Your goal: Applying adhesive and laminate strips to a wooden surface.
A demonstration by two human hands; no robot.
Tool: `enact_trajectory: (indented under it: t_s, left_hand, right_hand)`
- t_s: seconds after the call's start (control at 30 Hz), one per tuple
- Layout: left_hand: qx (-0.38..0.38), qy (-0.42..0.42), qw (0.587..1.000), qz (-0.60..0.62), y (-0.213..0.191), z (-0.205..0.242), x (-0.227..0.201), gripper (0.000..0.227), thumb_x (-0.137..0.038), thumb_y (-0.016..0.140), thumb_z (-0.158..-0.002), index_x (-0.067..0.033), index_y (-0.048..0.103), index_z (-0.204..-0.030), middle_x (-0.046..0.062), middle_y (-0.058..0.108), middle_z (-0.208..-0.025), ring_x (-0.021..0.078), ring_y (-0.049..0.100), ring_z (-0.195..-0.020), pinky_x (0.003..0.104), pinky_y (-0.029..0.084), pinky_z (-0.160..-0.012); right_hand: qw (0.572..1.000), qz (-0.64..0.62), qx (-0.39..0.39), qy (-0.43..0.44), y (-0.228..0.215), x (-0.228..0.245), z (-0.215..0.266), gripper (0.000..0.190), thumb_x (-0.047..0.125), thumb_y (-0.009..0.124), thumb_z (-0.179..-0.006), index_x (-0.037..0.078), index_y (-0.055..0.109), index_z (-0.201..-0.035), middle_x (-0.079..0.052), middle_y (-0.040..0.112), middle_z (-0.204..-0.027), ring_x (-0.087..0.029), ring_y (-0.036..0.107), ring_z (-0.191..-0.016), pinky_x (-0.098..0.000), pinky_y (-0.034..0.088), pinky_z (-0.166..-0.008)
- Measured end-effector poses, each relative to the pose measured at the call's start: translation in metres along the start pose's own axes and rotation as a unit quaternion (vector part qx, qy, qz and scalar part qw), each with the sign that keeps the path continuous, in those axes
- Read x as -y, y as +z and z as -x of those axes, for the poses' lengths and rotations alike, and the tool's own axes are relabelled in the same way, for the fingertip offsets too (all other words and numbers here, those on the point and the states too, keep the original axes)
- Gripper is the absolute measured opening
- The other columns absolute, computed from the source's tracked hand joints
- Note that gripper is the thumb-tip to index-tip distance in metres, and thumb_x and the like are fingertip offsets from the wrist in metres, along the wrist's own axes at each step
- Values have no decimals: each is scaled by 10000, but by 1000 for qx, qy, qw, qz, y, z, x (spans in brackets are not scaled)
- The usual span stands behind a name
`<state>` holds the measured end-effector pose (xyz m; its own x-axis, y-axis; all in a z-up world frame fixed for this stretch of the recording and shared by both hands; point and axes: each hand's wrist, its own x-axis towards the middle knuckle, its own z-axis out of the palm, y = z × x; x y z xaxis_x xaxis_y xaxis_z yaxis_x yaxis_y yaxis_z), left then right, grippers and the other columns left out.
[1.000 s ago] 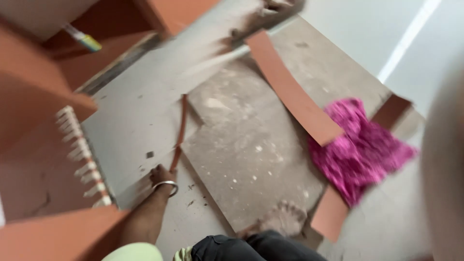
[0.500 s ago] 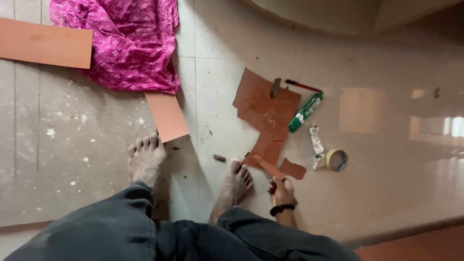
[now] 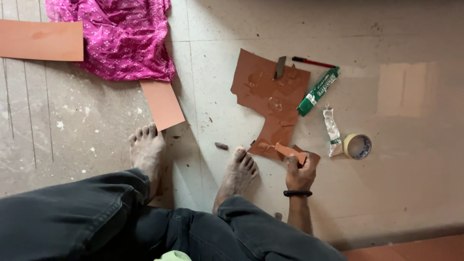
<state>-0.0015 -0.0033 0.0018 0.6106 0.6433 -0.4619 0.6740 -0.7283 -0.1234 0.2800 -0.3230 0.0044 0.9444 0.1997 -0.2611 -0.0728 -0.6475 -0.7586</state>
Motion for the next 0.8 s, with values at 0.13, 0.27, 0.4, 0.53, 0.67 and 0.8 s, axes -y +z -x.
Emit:
enact_trajectory:
  t_s: [0.13,0.27,0.4,0.53,0.67,0.8]
  left_hand:
    - [-21,37,999,23,2,-6,9,496,-96,617,-859,-77,516,-1345,91,569,-1213,269,553,-1121,435,477,-908]
    - [-11,95,992,82,-45,-21,52,433,-103,590,-902,-72,532,-1331,107,601,-1145,250,584,-1015,406,500,-824]
    - [-3,148,979,140,-128,-44,103,374,-111,564,-945,-67,547,-1316,123,633,-1078,232,616,-910,377,523,-740]
    - [5,202,959,200,-217,-58,122,320,-118,537,-988,-63,563,-1302,139,665,-1011,213,648,-804,347,546,-657]
    - [11,257,931,261,-287,-55,82,274,-125,511,-1031,-58,578,-1288,154,697,-944,194,679,-698,318,569,-573]
    - [68,247,923,289,-284,-42,42,279,-158,498,-1052,-69,582,-1303,137,730,-940,188,693,-599,317,568,-506]
  right_hand:
    - [999,-16,7,37,8,-13,2,153,131,653,-964,-5,611,-1022,-77,697,-753,-120,648,-616,-269,534,-582]
    - [997,-42,-5,59,24,-17,12,153,129,655,-964,-13,617,-1007,-72,705,-768,-110,657,-616,-265,551,-587]
    - [991,-97,-38,89,39,-15,16,140,113,648,-967,-22,635,-1000,-73,691,-791,-107,652,-610,-259,570,-581]
    - [972,-197,-34,122,46,-37,17,126,100,666,-966,-12,655,-1022,-66,663,-811,-108,614,-621,-259,551,-584]
    - [935,-282,-13,214,38,-62,11,121,95,695,-943,8,663,-1020,-65,659,-837,-128,601,-651,-292,543,-609]
    - [872,-377,24,312,22,-79,13,137,108,703,-920,46,624,-1013,-78,660,-858,-173,641,-708,-351,585,-677]
